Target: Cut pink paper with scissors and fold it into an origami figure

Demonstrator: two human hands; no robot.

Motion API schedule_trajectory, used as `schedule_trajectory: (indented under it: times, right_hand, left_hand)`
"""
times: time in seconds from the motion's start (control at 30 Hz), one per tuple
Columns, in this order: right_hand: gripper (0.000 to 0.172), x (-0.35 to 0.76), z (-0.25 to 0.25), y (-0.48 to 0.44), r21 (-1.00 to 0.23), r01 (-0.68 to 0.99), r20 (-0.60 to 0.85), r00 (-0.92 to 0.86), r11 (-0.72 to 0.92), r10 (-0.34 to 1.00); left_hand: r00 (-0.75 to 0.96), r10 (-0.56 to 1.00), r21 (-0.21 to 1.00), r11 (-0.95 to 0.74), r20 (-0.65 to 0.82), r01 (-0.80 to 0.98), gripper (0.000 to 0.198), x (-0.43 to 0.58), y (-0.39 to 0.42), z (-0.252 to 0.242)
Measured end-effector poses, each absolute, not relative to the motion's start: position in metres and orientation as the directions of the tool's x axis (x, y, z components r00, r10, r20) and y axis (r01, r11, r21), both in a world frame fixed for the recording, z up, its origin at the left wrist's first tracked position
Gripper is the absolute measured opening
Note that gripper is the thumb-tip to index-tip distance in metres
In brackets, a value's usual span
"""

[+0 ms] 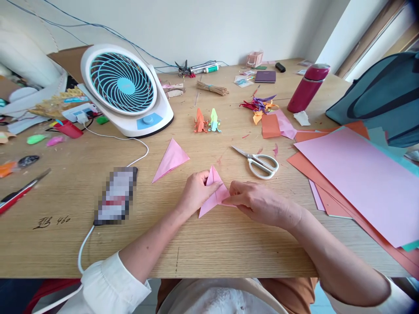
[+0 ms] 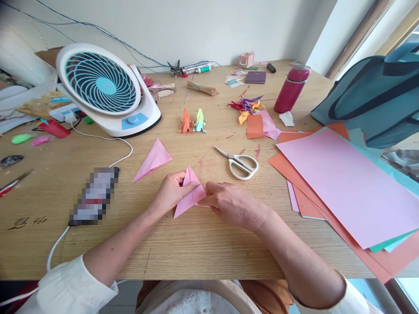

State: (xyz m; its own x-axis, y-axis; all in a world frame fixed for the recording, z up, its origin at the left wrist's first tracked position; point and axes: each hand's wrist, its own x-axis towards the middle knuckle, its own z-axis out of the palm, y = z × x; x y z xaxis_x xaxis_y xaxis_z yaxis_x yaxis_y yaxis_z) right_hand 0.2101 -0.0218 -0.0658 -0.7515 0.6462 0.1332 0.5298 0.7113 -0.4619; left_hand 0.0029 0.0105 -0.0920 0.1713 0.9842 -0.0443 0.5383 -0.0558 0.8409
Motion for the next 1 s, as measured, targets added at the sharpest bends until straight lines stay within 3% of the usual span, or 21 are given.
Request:
schedule_trajectory:
  times: [0.13,0.27,0.4,0.57,0.83,1.0]
  right_hand:
    - [0.024,0.202,-0.063,-0.034,-0.204,0.692,0.064,-0.696,0.692,0.715]
    - [0.017,0.191,-0.071,-0.057,-0.113,0.766,0.017,-0.635,0.632,0.772]
    - [0.021,0.185,-0.082,-0.077,-0.011,0.794,0.122,-0.602,0.608,0.789]
    - [0.008,0.183,-0.088,-0.088,-0.002,0.831,0.185,-0.547,0.557,0.816]
    - [0.006,0.174,-0.099,-0.091,-0.048,0.855,0.251,-0.490,0.516,0.835]
    - [0.013,0.174,-0.102,-0.088,-0.058,0.860,0.250,-0.479,0.507,0.842]
  left_hand:
    - [0.093,0.996,0.799,-0.062,0.007,0.598,0.017,0.003,0.005,-0.086]
    - [0.138,0.987,0.710,-0.039,-0.082,0.703,0.020,0.001,-0.002,-0.075]
    - [0.181,0.965,0.688,-0.001,-0.191,0.726,0.018,0.000,-0.007,-0.070]
    - [0.192,0.966,0.659,-0.032,-0.172,0.751,0.023,0.003,-0.015,-0.072]
    - [0.264,0.947,0.714,-0.055,-0.185,0.698,0.026,0.003,-0.017,-0.070]
    - [0.339,0.919,0.765,-0.068,-0.202,0.640,0.023,-0.001,-0.017,-0.072]
